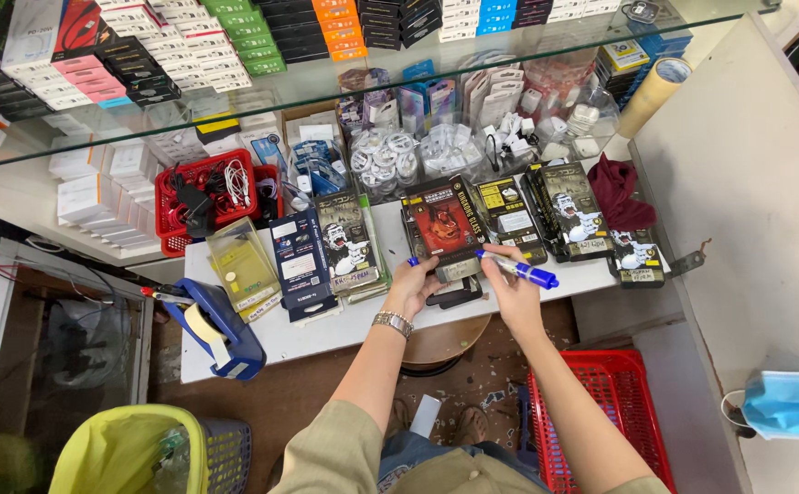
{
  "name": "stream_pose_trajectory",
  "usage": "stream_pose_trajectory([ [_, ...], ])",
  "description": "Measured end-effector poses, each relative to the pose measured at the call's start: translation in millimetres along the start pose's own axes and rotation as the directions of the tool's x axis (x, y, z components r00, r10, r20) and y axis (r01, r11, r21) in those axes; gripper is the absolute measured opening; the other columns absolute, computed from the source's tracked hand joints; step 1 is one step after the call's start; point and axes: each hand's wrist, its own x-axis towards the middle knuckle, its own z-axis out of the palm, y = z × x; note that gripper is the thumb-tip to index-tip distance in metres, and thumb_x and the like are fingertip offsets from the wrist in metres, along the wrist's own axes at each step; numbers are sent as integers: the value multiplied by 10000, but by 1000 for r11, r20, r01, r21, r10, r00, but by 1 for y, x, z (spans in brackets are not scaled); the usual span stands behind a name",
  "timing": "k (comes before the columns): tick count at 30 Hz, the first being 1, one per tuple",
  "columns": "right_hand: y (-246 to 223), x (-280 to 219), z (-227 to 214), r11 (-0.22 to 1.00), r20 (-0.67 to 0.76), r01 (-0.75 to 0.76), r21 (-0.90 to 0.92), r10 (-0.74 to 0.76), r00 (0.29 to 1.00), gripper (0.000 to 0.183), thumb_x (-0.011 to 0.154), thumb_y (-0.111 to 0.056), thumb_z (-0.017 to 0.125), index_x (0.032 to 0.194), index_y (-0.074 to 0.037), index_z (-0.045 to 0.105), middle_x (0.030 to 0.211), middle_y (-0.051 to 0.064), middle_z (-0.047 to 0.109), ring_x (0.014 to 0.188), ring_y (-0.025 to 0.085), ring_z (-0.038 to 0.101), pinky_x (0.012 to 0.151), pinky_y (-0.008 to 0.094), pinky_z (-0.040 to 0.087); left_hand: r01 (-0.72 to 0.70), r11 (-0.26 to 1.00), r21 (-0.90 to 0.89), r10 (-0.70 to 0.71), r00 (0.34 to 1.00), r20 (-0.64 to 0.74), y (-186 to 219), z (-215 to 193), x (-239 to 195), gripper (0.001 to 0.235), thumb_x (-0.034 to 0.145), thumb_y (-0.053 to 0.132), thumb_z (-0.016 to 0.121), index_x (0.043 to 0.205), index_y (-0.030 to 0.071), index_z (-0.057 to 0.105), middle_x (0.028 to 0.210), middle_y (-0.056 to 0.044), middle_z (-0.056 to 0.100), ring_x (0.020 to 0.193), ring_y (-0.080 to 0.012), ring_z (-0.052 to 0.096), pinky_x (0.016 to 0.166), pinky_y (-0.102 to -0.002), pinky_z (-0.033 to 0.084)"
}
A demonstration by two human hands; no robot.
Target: The person wipes several small electronics boxes with a maroon cloth, then uses a blue marker to write on the boxes. The person stacks the labeled boxes and places them on a shelf.
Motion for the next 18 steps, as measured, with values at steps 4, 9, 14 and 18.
stream_pose_trajectory([
  [4,5,2,0,1000,-69,-10,-21,9,998,180,1011,-102,678,1154,5,694,1011,15,714,888,55,600,789,216,474,-2,992,124,12,997,-75,-8,-10,10,161,955,72,707,1088,24,630,1025,-103,665,839,-232,654,677,-359,586],
  [9,-1,6,-6,999,-131,-22,-37,17,991,141,1011,-118,708,1079,-1,668,944,22,692,824,65,579,726,229,457,-2,998,58,7,996,-91,-7,-12,8,180,911,89,730,1024,39,599,985,-82,677,807,-195,682,684,-333,591],
  [14,-12,4,18,966,20,19,-259,-15,1000,151,935,-138,732,1033,-32,685,866,40,716,774,76,632,698,238,494,-6,997,80,16,992,-124,-8,-1,5,198,916,93,739,1010,66,567,979,-76,665,820,-217,676,690,-337,588],
  [18,-16,0,29,931,-15,59,-361,-69,997,142,925,-133,737,996,-24,681,855,55,727,785,104,660,716,266,513,-28,998,50,33,993,-111,-13,3,7,183,916,91,733,981,62,565,967,-87,681,812,-233,696,691,-357,579],
])
